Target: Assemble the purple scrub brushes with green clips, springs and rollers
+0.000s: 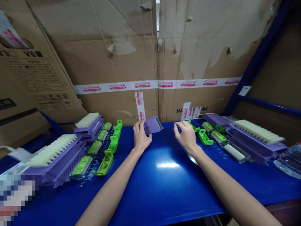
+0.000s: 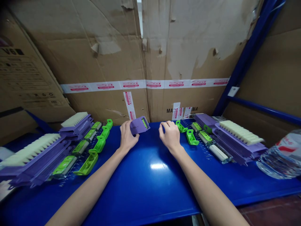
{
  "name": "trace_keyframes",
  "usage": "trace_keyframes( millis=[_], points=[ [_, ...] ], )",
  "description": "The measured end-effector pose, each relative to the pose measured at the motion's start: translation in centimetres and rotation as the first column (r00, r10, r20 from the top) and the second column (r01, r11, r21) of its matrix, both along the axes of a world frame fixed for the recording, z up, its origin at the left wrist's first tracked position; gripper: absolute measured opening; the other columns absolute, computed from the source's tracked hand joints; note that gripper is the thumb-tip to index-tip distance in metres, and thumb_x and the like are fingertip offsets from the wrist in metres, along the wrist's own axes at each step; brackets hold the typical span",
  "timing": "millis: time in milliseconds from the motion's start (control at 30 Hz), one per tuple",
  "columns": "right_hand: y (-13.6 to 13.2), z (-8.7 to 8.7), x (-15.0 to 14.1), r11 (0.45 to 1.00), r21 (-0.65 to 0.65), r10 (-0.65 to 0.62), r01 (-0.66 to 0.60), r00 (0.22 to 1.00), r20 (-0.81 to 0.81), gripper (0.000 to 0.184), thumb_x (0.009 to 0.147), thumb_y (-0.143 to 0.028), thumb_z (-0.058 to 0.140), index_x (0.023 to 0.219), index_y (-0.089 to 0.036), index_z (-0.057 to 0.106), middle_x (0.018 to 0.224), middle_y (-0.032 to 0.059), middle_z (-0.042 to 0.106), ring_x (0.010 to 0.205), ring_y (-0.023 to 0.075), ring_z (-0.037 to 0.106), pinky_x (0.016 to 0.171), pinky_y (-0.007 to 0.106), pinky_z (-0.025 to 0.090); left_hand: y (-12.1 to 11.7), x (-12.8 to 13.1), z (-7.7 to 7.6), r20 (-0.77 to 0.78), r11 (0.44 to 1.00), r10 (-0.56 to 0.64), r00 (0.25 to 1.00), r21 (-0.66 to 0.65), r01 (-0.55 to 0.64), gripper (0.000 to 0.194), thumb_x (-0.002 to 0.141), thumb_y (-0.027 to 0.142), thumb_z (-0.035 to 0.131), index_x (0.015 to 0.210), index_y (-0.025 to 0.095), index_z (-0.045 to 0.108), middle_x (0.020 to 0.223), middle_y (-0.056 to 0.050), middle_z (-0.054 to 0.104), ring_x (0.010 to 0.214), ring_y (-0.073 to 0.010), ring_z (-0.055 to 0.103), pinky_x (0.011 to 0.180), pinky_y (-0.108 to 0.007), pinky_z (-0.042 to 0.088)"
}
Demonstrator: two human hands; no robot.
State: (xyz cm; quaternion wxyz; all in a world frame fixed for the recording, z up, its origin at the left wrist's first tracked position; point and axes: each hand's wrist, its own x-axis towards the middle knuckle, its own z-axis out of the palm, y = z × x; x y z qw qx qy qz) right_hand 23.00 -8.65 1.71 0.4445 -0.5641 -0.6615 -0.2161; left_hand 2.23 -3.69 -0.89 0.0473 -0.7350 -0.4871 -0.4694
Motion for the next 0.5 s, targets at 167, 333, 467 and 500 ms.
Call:
trace_keyframes(
  millis=[167, 333, 467, 500],
  points=[
    [0.4, -0.5, 0.2, 0.989, -0.146, 0.015, -0.026, 0.997, -0.070, 0.023, 0.088, -0.026, 0.047, 0.093, -0.016, 0.067, 0.085, 0.0084, 0.066, 0.079, 0.0200, 0.060, 0.071, 0.033, 0.046, -0.1, -0.6, 0.2, -0.088, 0.998, 0.070, 0.994, 0.012, -0.069, 0.069, 0.061, 0.015, 0.061, 0.128, 0.016, 0.044, 0.121, -0.015, 0.045, 0.117, -0.0327, 0.041, 0.102, -0.048, 0.037],
    [0.7, -1.8, -0.9, 0.916, -0.301, 0.195, -0.264, 0.951, -0.240, 0.044, 0.087, -0.039, 0.049, 0.124, -0.014, 0.054, 0.110, 0.0141, 0.063, 0.098, 0.0239, 0.061, 0.085, 0.040, 0.049, 0.0, -1.3, 0.5, -0.203, 0.996, 0.090, 0.975, -0.004, -0.092, 0.069, 0.063, 0.022, 0.061, 0.131, 0.016, 0.047, 0.122, -0.015, 0.047, 0.115, -0.0343, 0.042, 0.098, -0.049, 0.038],
    [0.8, -2.4, -1.9, 0.817, -0.366, 0.326, -0.445, 0.881, -0.342, 0.076, 0.081, -0.051, 0.057, 0.144, -0.017, 0.028, 0.140, 0.0179, 0.042, 0.129, 0.0280, 0.041, 0.105, 0.048, 0.036, 0.0, -1.5, 0.8, -0.340, 1.000, -0.009, 0.940, -0.003, 0.009, 0.069, 0.065, 0.024, 0.058, 0.133, 0.017, 0.046, 0.126, -0.014, 0.049, 0.118, -0.0335, 0.042, 0.100, -0.049, 0.036],
    [0.9, -2.4, -2.0, 0.800, -0.377, 0.342, -0.466, 0.871, -0.352, 0.083, 0.079, -0.051, 0.059, 0.146, -0.016, 0.024, 0.145, 0.0185, 0.036, 0.134, 0.0286, 0.035, 0.108, 0.049, 0.031, 0.0, -1.6, 0.8, -0.357, 0.999, -0.033, 0.933, 0.002, 0.036, 0.069, 0.066, 0.023, 0.057, 0.133, 0.017, 0.046, 0.127, -0.014, 0.049, 0.118, -0.0333, 0.043, 0.101, -0.049, 0.036]
  ],
)
